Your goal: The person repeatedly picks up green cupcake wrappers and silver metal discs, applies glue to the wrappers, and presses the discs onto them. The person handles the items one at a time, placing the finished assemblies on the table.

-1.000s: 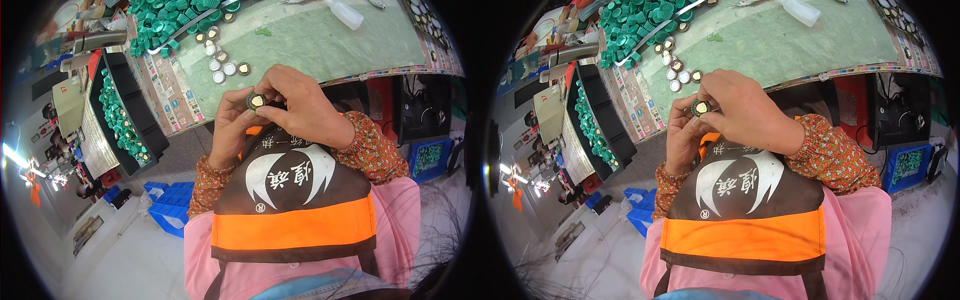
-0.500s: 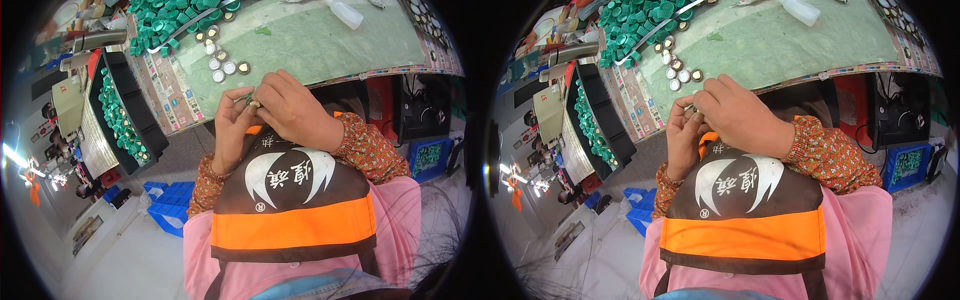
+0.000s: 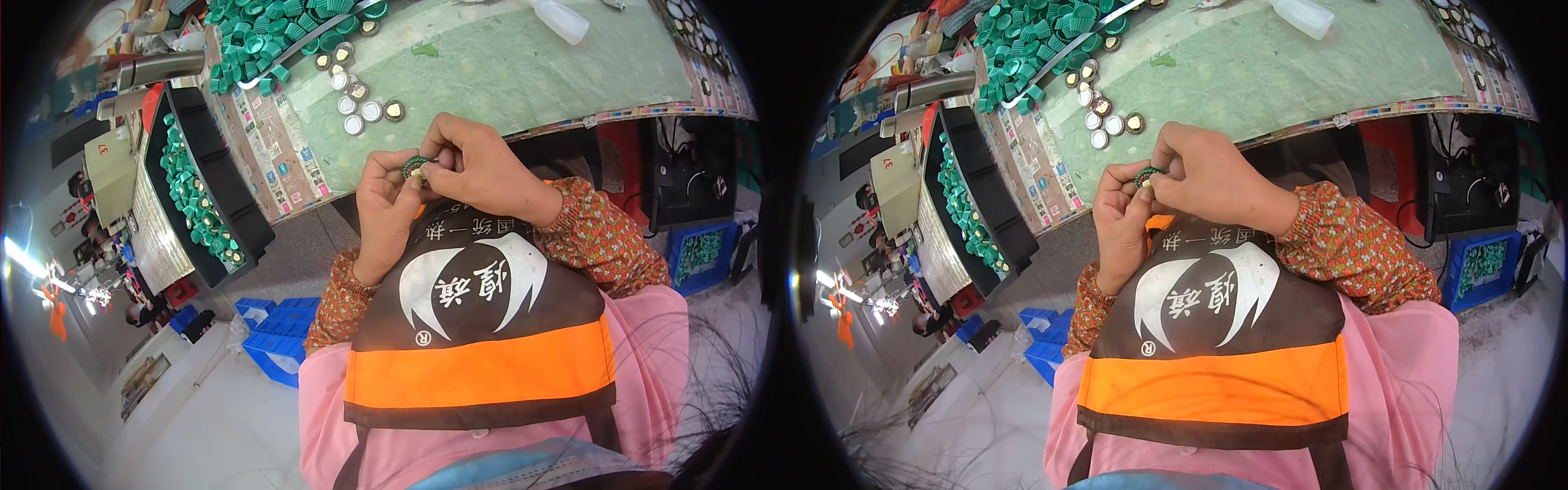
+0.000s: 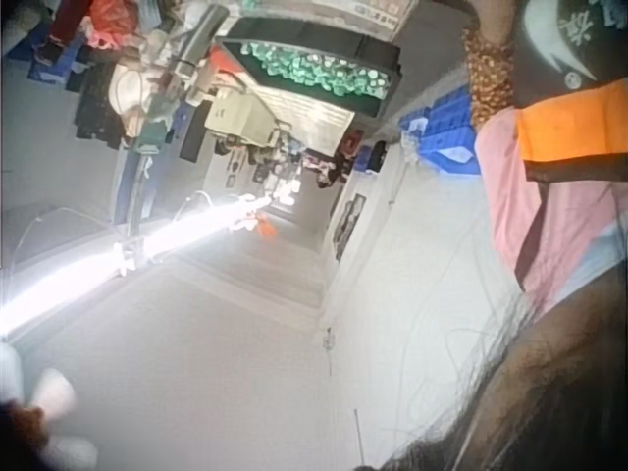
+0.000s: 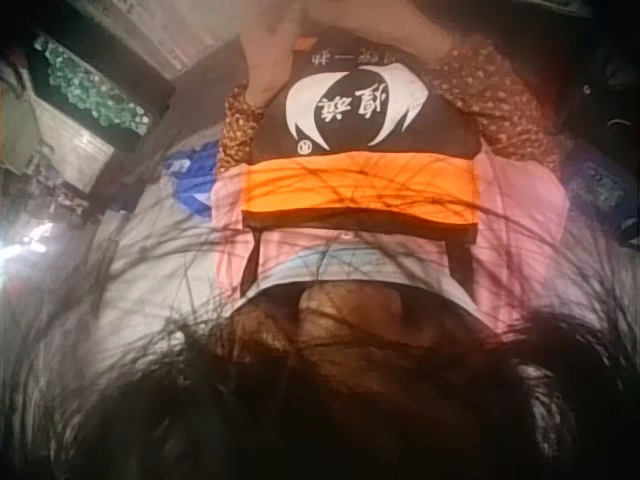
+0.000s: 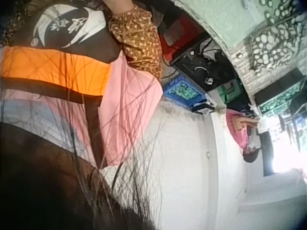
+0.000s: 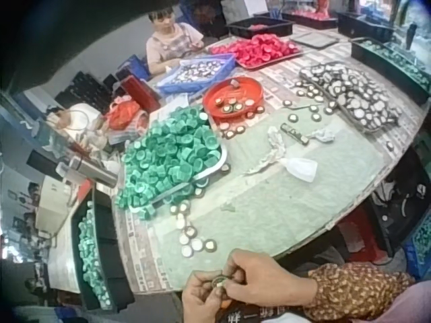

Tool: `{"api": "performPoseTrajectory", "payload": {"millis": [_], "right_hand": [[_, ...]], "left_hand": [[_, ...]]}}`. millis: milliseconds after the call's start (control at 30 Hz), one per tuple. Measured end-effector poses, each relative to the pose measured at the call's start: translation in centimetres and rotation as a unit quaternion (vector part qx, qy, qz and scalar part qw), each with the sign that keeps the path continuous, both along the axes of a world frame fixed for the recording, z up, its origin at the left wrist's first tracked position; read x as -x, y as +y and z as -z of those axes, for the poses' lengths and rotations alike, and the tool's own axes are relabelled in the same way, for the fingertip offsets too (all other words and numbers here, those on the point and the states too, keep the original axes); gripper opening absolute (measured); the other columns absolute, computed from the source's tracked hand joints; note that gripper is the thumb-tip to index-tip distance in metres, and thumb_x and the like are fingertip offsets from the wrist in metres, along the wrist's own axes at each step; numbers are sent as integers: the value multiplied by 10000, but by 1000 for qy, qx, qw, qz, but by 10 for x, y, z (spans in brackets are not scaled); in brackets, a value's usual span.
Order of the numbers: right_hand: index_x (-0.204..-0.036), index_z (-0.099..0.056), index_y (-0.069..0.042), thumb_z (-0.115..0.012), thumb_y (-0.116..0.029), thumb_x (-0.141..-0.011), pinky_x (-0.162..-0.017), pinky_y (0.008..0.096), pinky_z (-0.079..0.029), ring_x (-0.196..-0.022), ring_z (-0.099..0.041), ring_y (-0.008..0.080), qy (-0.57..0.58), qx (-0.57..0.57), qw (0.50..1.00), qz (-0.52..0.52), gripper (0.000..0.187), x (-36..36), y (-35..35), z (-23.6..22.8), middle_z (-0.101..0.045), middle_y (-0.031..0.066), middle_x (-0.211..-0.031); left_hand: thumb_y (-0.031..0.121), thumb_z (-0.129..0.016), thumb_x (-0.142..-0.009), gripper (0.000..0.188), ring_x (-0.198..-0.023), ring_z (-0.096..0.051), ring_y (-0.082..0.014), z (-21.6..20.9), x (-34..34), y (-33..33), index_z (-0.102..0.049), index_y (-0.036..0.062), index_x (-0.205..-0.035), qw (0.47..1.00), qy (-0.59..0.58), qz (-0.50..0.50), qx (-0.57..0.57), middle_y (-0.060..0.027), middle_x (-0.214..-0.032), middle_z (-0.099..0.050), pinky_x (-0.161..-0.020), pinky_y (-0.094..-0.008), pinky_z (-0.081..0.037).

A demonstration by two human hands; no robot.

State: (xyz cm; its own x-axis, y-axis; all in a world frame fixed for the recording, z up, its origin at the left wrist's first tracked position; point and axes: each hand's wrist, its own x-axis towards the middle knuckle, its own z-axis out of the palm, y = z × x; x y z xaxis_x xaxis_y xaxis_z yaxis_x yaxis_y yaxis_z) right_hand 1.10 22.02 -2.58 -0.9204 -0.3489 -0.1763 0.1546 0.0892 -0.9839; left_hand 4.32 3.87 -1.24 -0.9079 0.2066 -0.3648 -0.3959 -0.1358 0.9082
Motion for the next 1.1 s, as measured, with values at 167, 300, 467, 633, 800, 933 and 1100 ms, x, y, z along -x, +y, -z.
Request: {"api": "performPoseTrajectory", "payload": {"millis": [167,300,467,633,800,933,1100], "right_hand": [[-932,-576,-18,-695,-100,-829,-569,218,-378,-671,-441,34,-56,47,997,3,178,3,0,4,-495,-35,-751],[-926,-569,-24,-691,-98,-830,-567,216,-362,-667,-411,33,-59,59,997,-4,172,2,2,7,-459,-50,-746],[-917,-561,-26,-688,-98,-830,-566,218,-356,-674,-403,27,-45,76,996,4,171,-1,-1,5,-447,-53,-743],[-951,-591,-14,-684,-127,-878,-558,219,-355,-675,-419,24,-98,89,991,-8,164,0,-2,8,-483,-52,-758],[-1047,-647,-3,-637,-189,-975,-555,212,-361,-670,-435,18,-93,156,983,10,200,10,3,18,-522,-61,-780],[-1072,-676,-22,-594,-185,-1000,-623,208,-393,-741,-468,24,12,12,998,64,196,29,40,-4,-554,-61,-830],[-1062,-666,-18,-653,-153,-944,-743,302,-460,-793,-547,143,207,-179,935,224,180,50,94,-2,-620,33,-881]], "left_hand": [[-13,-480,-1009,255,-1045,-670,-196,0,4,-1,-435,-27,-1259,999,-42,4,-33,-169,-1176,-630,-884,-333,-604],[3,-485,-1015,234,-1033,-676,-202,-2,4,-2,-424,-19,-1239,993,-83,-1,-80,-172,-1158,-638,-875,-346,-610],[30,-486,-1022,191,-1008,-686,-203,0,2,1,-422,-14,-1196,998,-18,1,-60,-184,-1125,-648,-864,-357,-616],[72,-497,-1029,193,-973,-695,-212,7,0,-3,-424,-11,-1187,996,-37,-14,-78,-186,-1112,-651,-849,-358,-620],[119,-496,-1041,188,-957,-708,-241,2,4,-9,-469,32,-1206,991,-99,-45,-73,-203,-1143,-654,-806,-395,-643],[147,-505,-1042,204,-945,-710,-247,-6,10,-17,-479,41,-1215,992,-99,-67,-50,-233,-1205,-647,-800,-391,-642],[175,-527,-1037,239,-970,-707,-252,-15,21,-58,-528,37,-1232,988,-68,-115,-80,-223,-1245,-642,-826,-401,-635]]}}
